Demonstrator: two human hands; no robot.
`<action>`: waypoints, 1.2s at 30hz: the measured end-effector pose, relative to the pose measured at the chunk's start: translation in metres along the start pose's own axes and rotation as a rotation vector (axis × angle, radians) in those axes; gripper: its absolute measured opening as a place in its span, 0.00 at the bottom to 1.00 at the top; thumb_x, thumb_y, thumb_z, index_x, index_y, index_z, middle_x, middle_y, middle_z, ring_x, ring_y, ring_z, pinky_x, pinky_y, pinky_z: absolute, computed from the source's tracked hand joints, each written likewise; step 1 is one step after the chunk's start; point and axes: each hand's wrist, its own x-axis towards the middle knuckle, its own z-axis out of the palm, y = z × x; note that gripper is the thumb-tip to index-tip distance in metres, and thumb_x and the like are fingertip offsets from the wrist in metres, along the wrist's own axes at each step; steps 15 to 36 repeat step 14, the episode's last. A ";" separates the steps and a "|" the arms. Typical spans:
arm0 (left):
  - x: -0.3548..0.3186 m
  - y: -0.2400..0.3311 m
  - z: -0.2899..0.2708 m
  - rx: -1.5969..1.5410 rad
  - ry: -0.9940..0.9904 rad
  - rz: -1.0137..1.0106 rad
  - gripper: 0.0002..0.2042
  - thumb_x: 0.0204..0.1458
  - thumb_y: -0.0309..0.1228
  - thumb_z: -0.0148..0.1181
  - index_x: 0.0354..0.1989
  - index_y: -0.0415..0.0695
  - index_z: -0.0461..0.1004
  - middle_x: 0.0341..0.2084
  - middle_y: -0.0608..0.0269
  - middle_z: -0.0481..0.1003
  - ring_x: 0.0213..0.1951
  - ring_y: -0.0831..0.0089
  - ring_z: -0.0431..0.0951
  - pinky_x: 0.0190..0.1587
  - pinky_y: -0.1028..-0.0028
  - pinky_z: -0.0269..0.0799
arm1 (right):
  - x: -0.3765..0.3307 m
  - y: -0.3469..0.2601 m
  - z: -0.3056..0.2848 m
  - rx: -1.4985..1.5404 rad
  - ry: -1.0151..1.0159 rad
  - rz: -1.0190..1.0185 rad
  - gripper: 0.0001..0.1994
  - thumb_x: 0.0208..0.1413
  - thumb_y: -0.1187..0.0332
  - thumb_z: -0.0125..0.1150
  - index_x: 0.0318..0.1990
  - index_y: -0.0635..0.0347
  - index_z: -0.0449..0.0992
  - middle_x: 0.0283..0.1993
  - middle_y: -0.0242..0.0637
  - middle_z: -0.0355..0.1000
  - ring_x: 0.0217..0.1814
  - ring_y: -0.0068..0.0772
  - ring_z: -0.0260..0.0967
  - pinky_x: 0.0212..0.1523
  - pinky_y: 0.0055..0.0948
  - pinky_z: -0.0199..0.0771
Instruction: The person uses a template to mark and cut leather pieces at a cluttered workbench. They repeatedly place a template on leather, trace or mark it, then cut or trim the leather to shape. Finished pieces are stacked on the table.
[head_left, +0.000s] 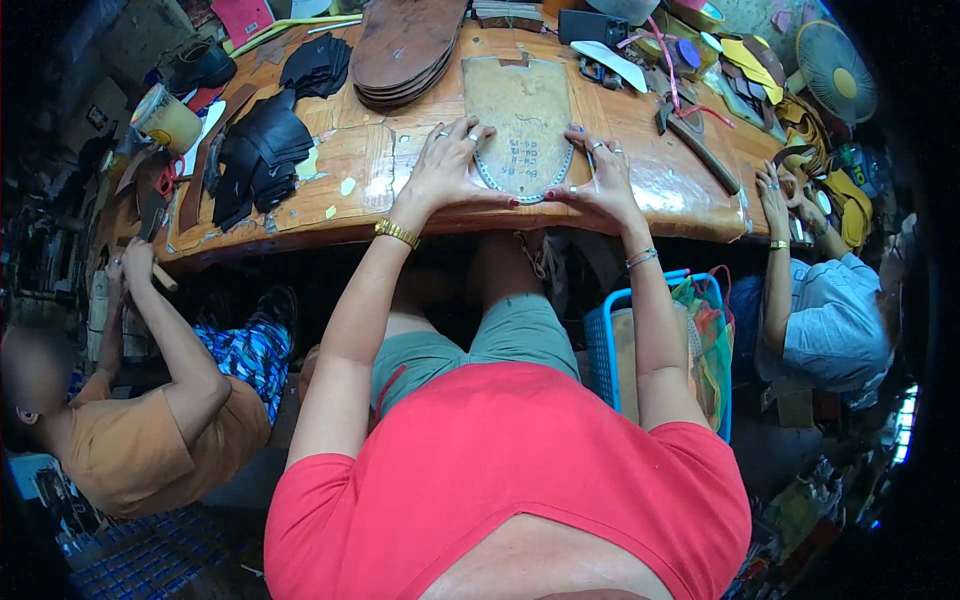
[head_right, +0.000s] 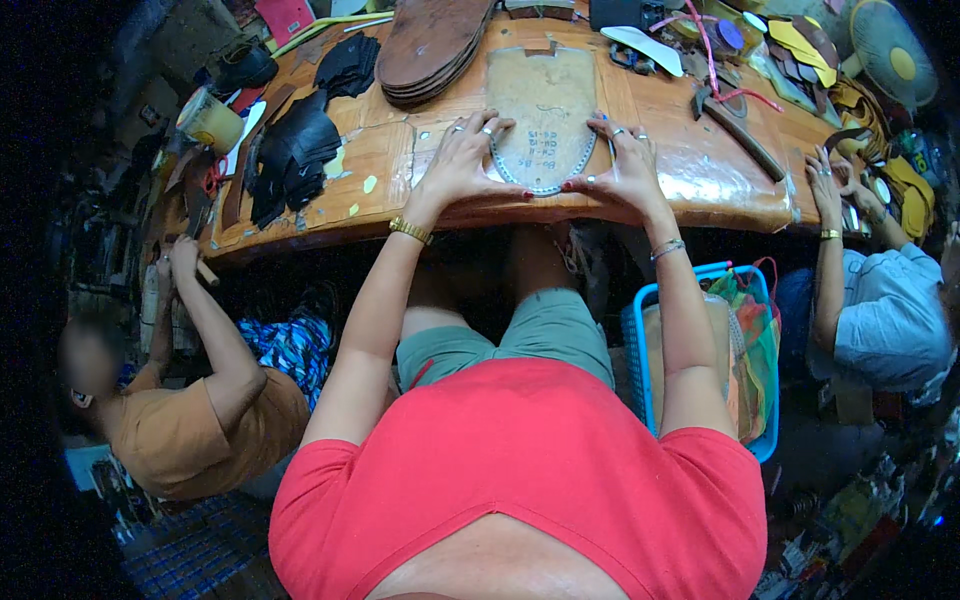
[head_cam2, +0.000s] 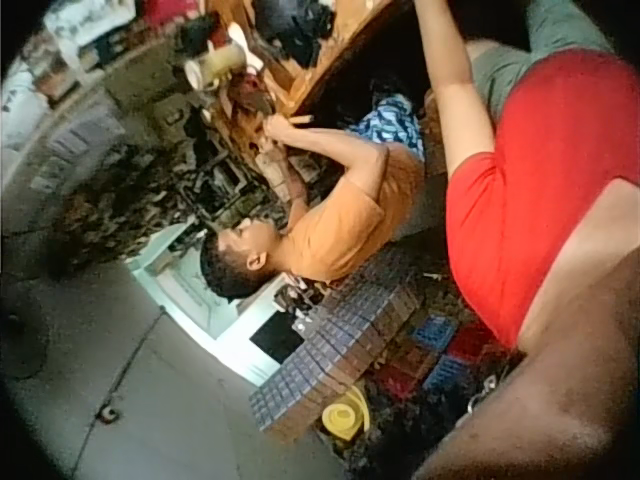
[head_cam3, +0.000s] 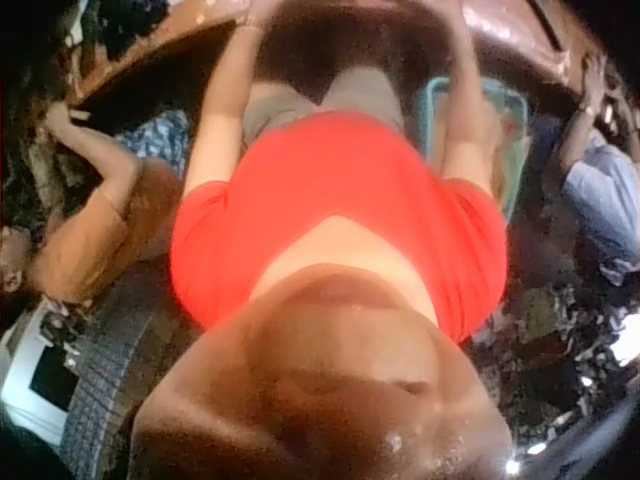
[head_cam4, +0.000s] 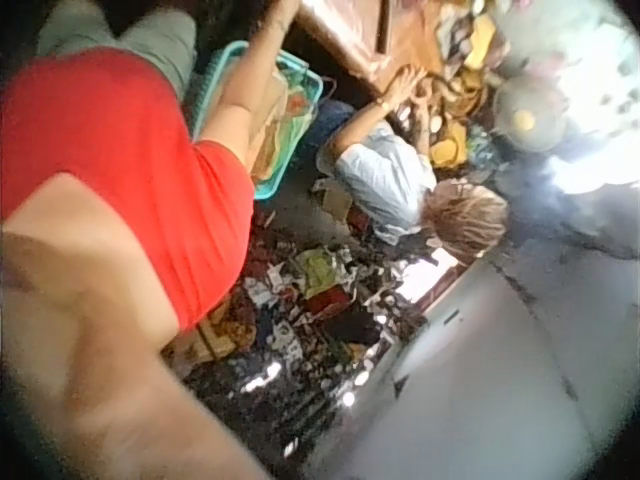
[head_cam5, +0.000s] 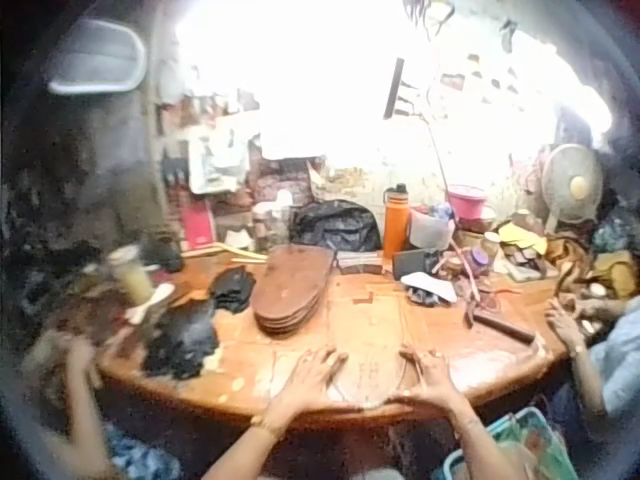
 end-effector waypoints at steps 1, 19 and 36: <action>0.000 0.001 -0.001 0.013 -0.009 -0.003 0.50 0.25 0.66 0.68 0.57 0.47 0.65 0.55 0.49 0.64 0.57 0.50 0.65 0.60 0.57 0.58 | 0.001 0.001 0.000 0.006 -0.006 -0.005 0.48 0.21 0.41 0.77 0.55 0.56 0.71 0.61 0.41 0.67 0.58 0.48 0.62 0.62 0.43 0.54; 0.042 -0.012 0.000 0.118 -0.193 -0.096 0.32 0.44 0.59 0.59 0.52 0.48 0.73 0.48 0.52 0.68 0.52 0.59 0.69 0.56 0.62 0.59 | 0.029 -0.013 -0.020 -0.178 -0.227 0.109 0.42 0.36 0.37 0.69 0.54 0.61 0.71 0.56 0.46 0.70 0.55 0.44 0.67 0.58 0.38 0.61; 0.042 -0.012 0.000 0.118 -0.193 -0.096 0.32 0.44 0.59 0.59 0.52 0.48 0.73 0.48 0.52 0.68 0.52 0.59 0.69 0.56 0.62 0.59 | 0.029 -0.013 -0.020 -0.178 -0.227 0.109 0.42 0.36 0.37 0.69 0.54 0.61 0.71 0.56 0.46 0.70 0.55 0.44 0.67 0.58 0.38 0.61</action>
